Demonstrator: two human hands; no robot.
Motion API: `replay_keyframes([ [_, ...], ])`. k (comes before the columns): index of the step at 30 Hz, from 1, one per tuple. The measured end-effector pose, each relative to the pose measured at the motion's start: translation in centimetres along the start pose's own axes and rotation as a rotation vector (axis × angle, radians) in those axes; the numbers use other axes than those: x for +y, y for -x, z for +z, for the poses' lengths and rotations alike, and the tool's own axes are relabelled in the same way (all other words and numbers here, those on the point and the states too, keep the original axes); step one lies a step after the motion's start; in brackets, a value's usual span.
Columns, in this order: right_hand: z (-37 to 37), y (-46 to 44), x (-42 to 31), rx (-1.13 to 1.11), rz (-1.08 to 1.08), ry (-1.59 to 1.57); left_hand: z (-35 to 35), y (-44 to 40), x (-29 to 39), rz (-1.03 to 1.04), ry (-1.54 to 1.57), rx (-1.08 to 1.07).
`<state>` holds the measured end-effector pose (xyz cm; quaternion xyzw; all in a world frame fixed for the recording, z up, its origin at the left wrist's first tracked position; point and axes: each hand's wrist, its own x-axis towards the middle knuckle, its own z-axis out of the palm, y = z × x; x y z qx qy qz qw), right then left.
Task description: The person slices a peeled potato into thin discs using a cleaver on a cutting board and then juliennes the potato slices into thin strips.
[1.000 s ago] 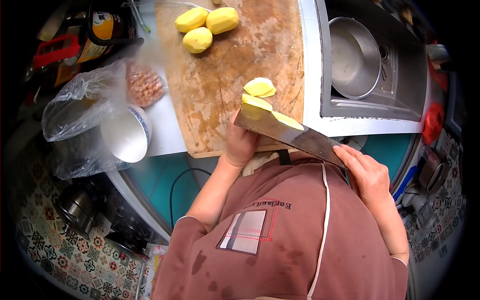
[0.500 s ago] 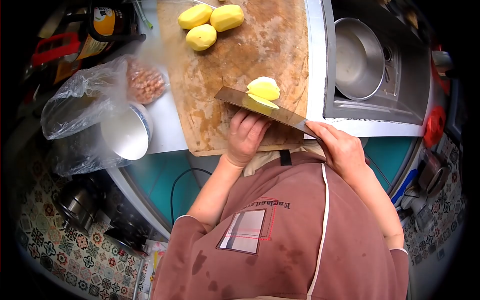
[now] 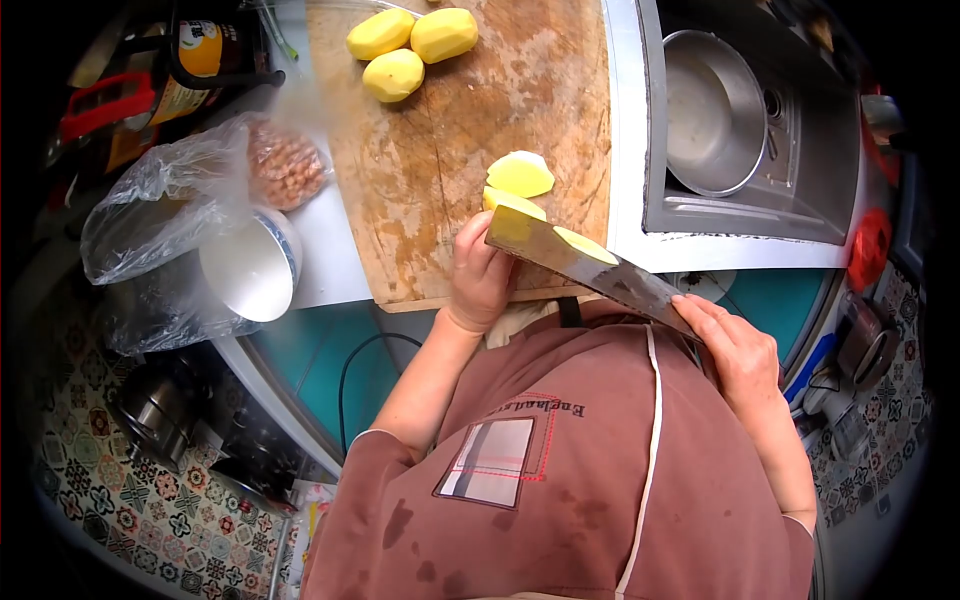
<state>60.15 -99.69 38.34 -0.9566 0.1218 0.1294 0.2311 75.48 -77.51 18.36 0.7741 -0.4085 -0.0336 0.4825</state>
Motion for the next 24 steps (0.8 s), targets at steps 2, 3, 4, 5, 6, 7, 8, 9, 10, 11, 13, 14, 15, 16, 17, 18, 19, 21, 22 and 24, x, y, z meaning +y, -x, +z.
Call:
replay_keyframes([
  [2,0.5,-0.3,0.0,0.016,-0.005,-0.021,0.0,-0.3,0.1,0.046,-0.052,0.012],
  [3,0.8,-0.6,0.1,0.025,-0.008,-0.032,-0.2,-0.8,0.4,0.044,-0.045,0.004],
  [4,1.2,-0.9,0.1,0.013,-0.002,-0.039,-0.4,-1.0,0.6,0.042,-0.040,-0.006],
  [5,1.6,-1.2,0.1,0.002,0.003,-0.045,-0.3,-0.8,0.6,-0.026,-0.012,-0.037],
  [6,2.0,-1.6,0.2,-0.009,0.008,-0.051,-0.2,-0.5,0.7,-0.094,0.017,-0.068],
  [7,2.7,-2.2,0.2,-0.002,0.000,-0.063,-0.1,-0.4,0.7,-0.077,-0.001,-0.060],
  [8,3.5,-2.9,0.3,0.005,-0.009,-0.075,0.0,-0.4,0.7,-0.060,-0.019,-0.052],
  [9,4.3,-3.5,0.5,0.011,-0.018,-0.085,-0.1,-1.1,0.8,0.041,-0.084,-0.005],
  [10,5.2,-4.1,0.7,0.025,-0.030,-0.102,-0.1,-1.4,0.9,0.142,-0.150,0.041],
  [11,6.0,-4.6,1.0,0.040,-0.043,-0.119,-0.1,-1.3,0.9,0.134,-0.157,0.045],
  [13,6.0,-4.9,0.9,0.018,-0.045,-0.090,-0.1,-1.4,0.8,0.143,-0.166,0.056],
  [14,5.7,-4.6,0.8,0.032,-0.060,-0.085,-0.2,-1.3,0.8,0.146,-0.169,0.057],
  [15,5.2,-4.1,0.8,0.047,-0.070,-0.079,-0.3,-1.2,0.8,0.137,-0.159,0.051],
  [16,4.7,-3.5,0.8,0.060,-0.078,-0.071,-0.4,-1.0,0.6,0.128,-0.146,0.045],
  [17,4.0,-2.8,0.7,0.055,-0.067,-0.068,-0.3,-0.8,0.5,0.119,-0.132,0.040],
  [18,3.1,-2.2,0.5,0.050,-0.063,-0.054,0.0,-0.3,0.4,-0.017,0.021,0.005],
  [19,2.2,-1.6,0.3,0.047,-0.059,-0.041,0.4,0.5,0.0,-0.153,0.172,-0.031],
  [21,1.0,-0.5,-0.1,0.040,-0.038,-0.005,0.5,0.9,-0.3,-0.117,0.162,-0.041],
  [22,0.6,-0.2,-0.2,0.030,-0.023,-0.012,0.5,1.1,-0.5,-0.099,0.157,-0.046],
  [24,0.2,0.1,-0.3,0.010,0.005,-0.027,-0.3,-0.8,0.6,0.053,-0.013,0.001],
])
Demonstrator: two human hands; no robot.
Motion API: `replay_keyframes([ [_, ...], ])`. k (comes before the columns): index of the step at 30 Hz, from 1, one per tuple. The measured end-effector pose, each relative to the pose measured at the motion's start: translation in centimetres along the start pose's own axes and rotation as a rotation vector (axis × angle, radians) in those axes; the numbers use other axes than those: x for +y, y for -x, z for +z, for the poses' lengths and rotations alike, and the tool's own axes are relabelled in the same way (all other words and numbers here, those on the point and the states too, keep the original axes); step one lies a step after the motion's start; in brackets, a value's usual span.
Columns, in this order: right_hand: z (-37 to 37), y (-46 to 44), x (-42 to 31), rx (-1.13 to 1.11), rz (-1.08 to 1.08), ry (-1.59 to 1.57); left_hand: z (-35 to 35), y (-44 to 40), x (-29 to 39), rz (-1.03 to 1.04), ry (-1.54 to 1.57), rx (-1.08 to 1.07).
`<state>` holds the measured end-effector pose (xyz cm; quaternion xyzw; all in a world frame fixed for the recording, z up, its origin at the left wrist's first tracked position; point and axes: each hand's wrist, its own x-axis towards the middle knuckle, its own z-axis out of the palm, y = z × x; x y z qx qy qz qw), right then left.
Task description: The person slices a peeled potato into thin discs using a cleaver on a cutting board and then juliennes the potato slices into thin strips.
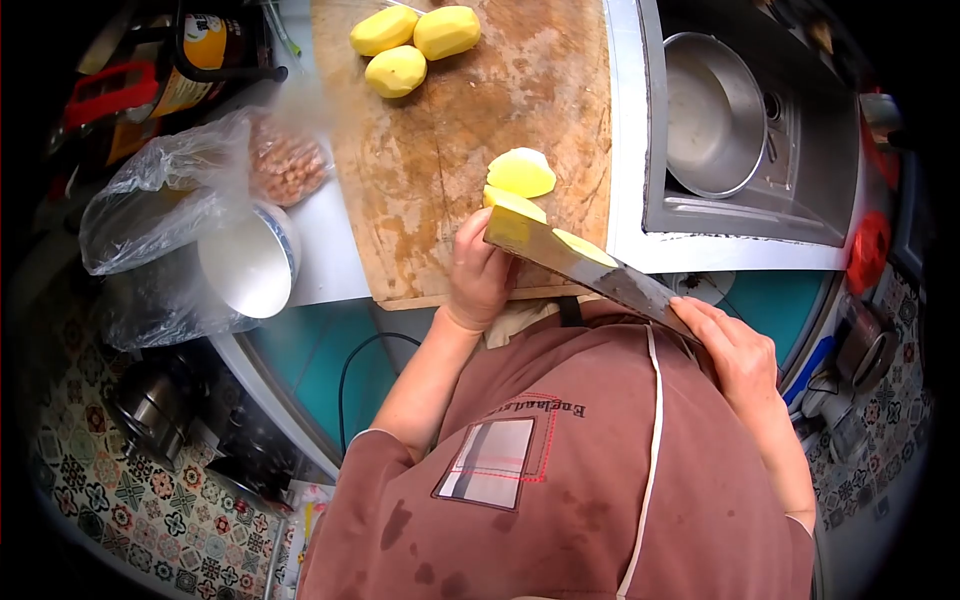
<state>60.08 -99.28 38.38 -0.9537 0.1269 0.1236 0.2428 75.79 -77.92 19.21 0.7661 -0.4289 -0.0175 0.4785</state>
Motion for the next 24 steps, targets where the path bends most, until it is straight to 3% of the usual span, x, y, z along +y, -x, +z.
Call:
replay_keyframes([
  [3,0.2,0.0,0.1,0.016,-0.006,-0.001,0.1,0.1,-0.4,0.088,-0.075,0.026],
  [16,6.5,-5.0,1.0,0.072,-0.069,-0.062,-0.1,-1.1,0.5,0.085,-0.185,0.035],
  [21,2.8,-2.2,0.4,0.036,-0.063,-0.019,0.0,0.2,0.1,0.031,-0.103,0.053],
  [23,1.1,-1.2,0.0,0.019,-0.041,0.007,0.2,1.0,-0.1,-0.237,0.214,-0.007],
  [24,0.7,-0.7,0.0,0.010,-0.029,0.018,0.4,1.5,-0.3,-0.214,0.171,-0.014],
])
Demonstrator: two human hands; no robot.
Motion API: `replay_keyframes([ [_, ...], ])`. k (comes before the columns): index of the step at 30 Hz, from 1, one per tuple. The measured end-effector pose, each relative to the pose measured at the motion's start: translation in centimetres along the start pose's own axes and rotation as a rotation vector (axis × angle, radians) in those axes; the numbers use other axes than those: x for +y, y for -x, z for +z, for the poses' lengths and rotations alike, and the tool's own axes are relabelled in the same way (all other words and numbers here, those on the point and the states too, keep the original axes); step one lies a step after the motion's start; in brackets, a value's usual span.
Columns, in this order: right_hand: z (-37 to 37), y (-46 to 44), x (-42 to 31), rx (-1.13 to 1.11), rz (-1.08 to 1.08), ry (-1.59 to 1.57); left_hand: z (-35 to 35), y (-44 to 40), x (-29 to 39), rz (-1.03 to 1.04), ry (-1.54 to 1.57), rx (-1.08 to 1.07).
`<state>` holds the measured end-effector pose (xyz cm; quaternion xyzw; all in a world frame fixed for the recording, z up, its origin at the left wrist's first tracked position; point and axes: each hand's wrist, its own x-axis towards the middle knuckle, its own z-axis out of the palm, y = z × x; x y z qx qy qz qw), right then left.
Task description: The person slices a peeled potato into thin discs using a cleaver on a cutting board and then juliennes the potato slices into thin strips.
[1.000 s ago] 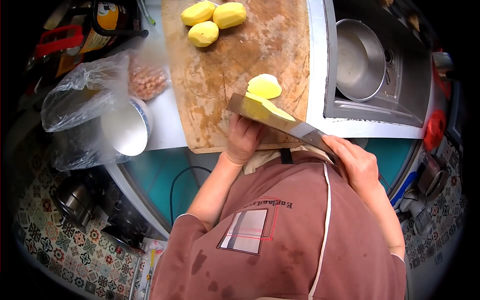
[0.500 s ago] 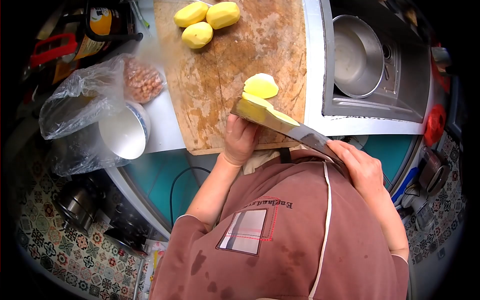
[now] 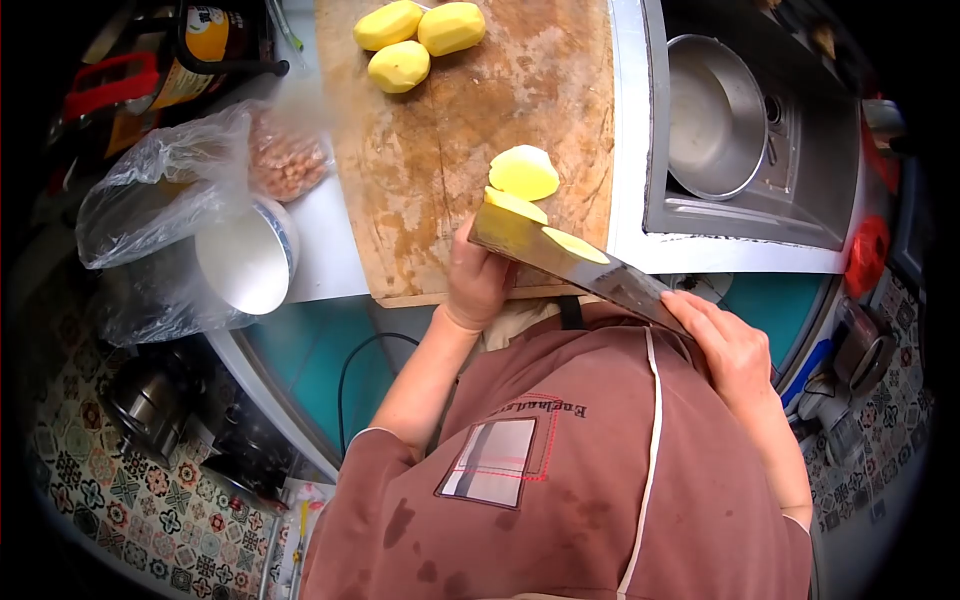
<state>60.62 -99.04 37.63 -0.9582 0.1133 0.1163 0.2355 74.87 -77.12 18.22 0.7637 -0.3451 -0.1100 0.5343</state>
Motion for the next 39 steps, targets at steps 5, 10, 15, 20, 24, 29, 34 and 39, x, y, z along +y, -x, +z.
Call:
replay_keyframes([
  [5,-0.4,0.8,-0.1,0.006,0.025,0.023,-0.6,-1.2,0.7,0.273,-0.315,0.021],
  [10,-0.4,0.6,-0.1,0.004,0.034,0.010,-0.5,-1.1,0.6,0.261,-0.321,0.029],
  [15,0.9,-0.7,0.2,-0.014,0.023,-0.045,-0.4,-1.2,0.6,0.245,-0.274,0.033],
  [20,5.7,-3.7,1.3,0.028,-0.024,-0.105,-0.4,-1.4,0.8,0.279,-0.298,0.056],
  [24,4.7,-2.9,1.2,0.078,-0.056,-0.093,-0.5,-1.4,0.9,0.278,-0.313,0.061],
  [29,0.4,0.1,0.0,0.000,-0.004,-0.019,0.6,1.7,-1.4,-0.046,-0.031,-0.042],
  [34,-0.5,1.1,0.0,0.002,0.014,0.011,-0.6,-1.2,0.6,0.293,-0.275,0.044],
  [39,0.0,0.7,-0.1,0.006,0.041,-0.052,-0.6,-0.8,0.3,0.287,-0.293,0.032],
])
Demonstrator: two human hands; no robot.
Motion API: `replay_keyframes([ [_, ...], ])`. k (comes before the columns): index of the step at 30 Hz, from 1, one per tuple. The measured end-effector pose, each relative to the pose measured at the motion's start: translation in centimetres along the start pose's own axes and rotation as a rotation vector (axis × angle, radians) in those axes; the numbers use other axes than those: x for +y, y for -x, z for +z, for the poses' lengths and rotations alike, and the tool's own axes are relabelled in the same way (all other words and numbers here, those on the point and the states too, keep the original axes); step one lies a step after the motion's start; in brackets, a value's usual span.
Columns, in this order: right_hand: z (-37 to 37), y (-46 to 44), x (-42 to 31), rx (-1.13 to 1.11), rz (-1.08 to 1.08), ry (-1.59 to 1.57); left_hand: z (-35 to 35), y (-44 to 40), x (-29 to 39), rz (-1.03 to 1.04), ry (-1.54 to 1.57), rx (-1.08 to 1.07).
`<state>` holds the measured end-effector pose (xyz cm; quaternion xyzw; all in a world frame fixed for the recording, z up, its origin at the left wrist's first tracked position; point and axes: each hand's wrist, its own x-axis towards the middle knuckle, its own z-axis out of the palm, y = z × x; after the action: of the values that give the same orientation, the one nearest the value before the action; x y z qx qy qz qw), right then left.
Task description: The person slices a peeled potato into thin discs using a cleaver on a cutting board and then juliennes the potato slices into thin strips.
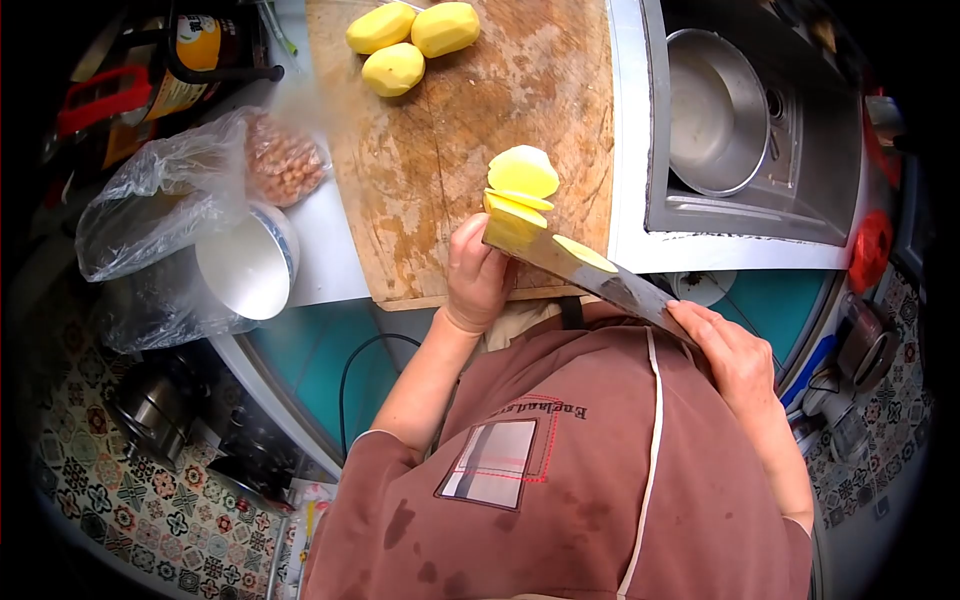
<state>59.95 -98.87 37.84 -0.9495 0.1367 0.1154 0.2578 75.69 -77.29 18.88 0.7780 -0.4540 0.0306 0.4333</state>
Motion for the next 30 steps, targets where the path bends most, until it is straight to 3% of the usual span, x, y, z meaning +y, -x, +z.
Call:
replay_keyframes([
  [11,6.5,-4.4,1.4,-0.010,-0.052,-0.063,0.5,-0.1,-0.3,-0.016,-0.015,-0.026],
  [16,3.1,-2.3,0.6,0.021,-0.069,-0.007,-0.1,-0.5,0.4,-0.038,-0.035,0.033],
  [18,1.5,-1.2,0.2,0.020,-0.059,0.006,0.7,1.2,0.2,-0.350,0.291,-0.025],
  [21,-0.1,0.0,-0.1,-0.009,-0.037,0.042,1.1,1.5,0.1,-0.362,0.317,-0.016],
  [23,-0.5,0.3,-0.2,-0.025,-0.014,0.049,0.3,0.3,0.0,-0.094,0.103,0.017],
  [26,-0.1,0.6,0.2,-0.006,-0.026,0.058,-0.1,-0.3,0.1,-0.002,-0.001,0.007],
  [30,0.4,-0.2,0.0,0.009,-0.005,0.004,-0.1,-0.2,0.2,-0.025,-0.008,0.003],
])
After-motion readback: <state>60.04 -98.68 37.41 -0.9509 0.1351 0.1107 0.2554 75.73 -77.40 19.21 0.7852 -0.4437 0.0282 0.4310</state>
